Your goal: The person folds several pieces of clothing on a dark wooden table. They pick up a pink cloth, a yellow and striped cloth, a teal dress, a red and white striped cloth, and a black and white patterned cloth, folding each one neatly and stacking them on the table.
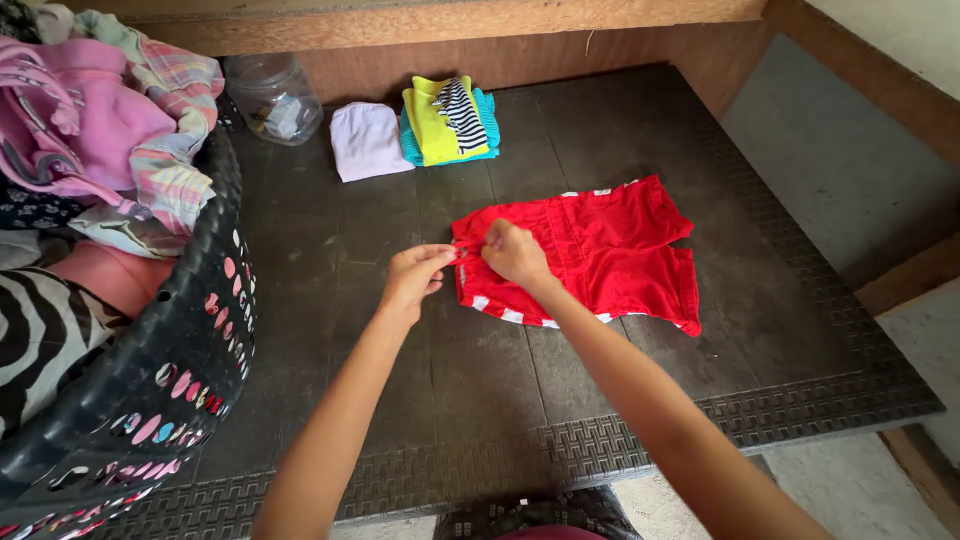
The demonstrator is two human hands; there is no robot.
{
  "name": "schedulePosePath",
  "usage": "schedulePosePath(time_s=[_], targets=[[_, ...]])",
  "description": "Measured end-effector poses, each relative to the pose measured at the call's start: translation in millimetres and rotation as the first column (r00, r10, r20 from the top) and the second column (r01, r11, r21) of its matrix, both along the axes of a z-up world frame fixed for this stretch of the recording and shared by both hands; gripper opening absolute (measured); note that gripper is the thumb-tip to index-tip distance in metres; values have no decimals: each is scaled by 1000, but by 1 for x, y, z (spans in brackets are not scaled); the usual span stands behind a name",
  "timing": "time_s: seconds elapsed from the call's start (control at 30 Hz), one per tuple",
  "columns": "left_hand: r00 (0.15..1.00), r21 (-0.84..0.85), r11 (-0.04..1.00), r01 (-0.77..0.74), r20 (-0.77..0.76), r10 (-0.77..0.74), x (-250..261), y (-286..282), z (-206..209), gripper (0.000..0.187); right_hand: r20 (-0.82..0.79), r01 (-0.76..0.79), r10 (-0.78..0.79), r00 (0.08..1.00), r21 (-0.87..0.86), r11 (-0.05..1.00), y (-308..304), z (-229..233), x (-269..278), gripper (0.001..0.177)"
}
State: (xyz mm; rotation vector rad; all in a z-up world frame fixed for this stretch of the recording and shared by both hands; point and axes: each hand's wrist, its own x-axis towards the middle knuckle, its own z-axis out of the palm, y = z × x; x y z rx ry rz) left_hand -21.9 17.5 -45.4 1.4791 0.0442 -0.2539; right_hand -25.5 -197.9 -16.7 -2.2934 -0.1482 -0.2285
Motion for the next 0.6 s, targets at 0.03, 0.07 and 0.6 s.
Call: schedulePosePath(time_s=[0.03, 0.07, 0.6], targets=[[984, 129, 990, -53, 174, 30, 1, 3, 0, 21, 66, -124, 121, 990, 38, 992, -6, 0, -4, 27], [938, 243, 962, -124, 344, 35, 1, 8, 3, 21, 89, -209, 205, 975, 41, 977, -18, 3, -10, 28], [197, 815, 476, -330, 553, -810, -62, -11, 23, 19, 212, -36, 219, 953, -635, 772, -240, 43, -184, 26]])
